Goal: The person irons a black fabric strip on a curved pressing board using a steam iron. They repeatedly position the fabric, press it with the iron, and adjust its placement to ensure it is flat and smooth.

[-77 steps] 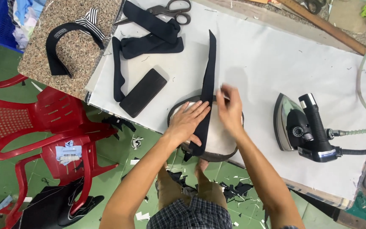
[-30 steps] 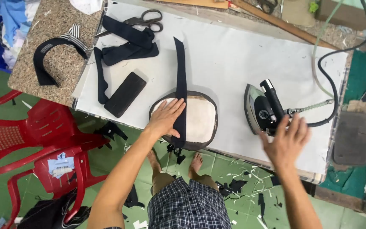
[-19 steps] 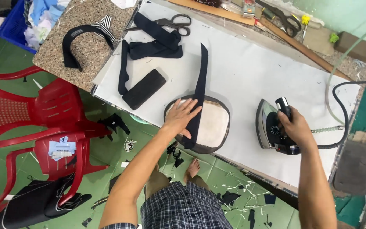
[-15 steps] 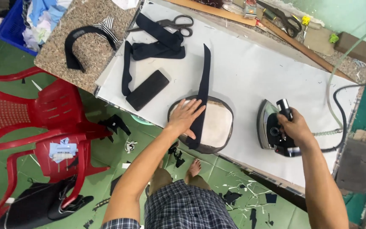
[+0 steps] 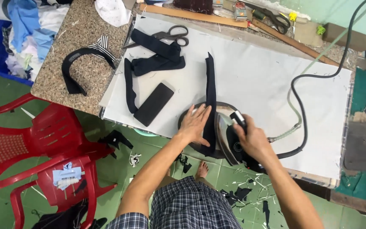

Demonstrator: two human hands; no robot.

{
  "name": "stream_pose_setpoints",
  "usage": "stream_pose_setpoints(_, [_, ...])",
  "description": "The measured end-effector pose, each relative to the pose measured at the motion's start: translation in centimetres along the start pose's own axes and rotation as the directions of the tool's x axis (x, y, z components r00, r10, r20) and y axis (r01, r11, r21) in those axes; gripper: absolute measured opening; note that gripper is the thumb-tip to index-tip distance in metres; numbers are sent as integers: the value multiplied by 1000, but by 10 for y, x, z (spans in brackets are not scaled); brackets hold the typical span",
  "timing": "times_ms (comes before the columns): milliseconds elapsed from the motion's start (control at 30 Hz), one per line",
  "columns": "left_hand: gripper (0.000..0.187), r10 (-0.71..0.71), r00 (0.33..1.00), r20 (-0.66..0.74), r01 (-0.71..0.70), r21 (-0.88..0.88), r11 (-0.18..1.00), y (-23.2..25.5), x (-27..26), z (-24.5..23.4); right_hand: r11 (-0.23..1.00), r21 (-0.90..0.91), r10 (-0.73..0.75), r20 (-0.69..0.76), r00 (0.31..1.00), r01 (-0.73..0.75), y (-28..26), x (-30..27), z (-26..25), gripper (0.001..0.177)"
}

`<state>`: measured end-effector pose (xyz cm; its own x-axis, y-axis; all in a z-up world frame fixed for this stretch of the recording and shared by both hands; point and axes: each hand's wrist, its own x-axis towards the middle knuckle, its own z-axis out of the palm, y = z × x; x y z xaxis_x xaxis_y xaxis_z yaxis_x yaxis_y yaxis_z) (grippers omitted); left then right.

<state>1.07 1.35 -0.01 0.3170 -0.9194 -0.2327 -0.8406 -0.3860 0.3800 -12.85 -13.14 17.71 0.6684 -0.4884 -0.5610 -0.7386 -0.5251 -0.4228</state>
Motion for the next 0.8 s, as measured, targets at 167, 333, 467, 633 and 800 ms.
stream_pose_setpoints(167, [153,-28,992,-120,11,-143,990,0,-18,11,993,-106,36,-113,993,-48,16,53,39,58])
stream_pose_setpoints(333, [143,-72,991,-111,39,-275,961,-3,-32,16,987,-118,79,-220,972,-107,-3,82,34,55])
stream_pose_setpoints(467, [142,-73,983,-166,34,-229,973,-3,-28,24,989,-126,40,-292,956,-80,-23,96,27,51])
stream_pose_setpoints(633, [142,-52,971,-232,7,-191,982,-6,-31,33,992,-106,25,-377,926,-70,-9,120,46,49])
stream_pose_setpoints(800, [143,-14,960,-279,-100,-391,915,-19,-35,35,993,26,114,-377,919,-113,-4,97,62,49])
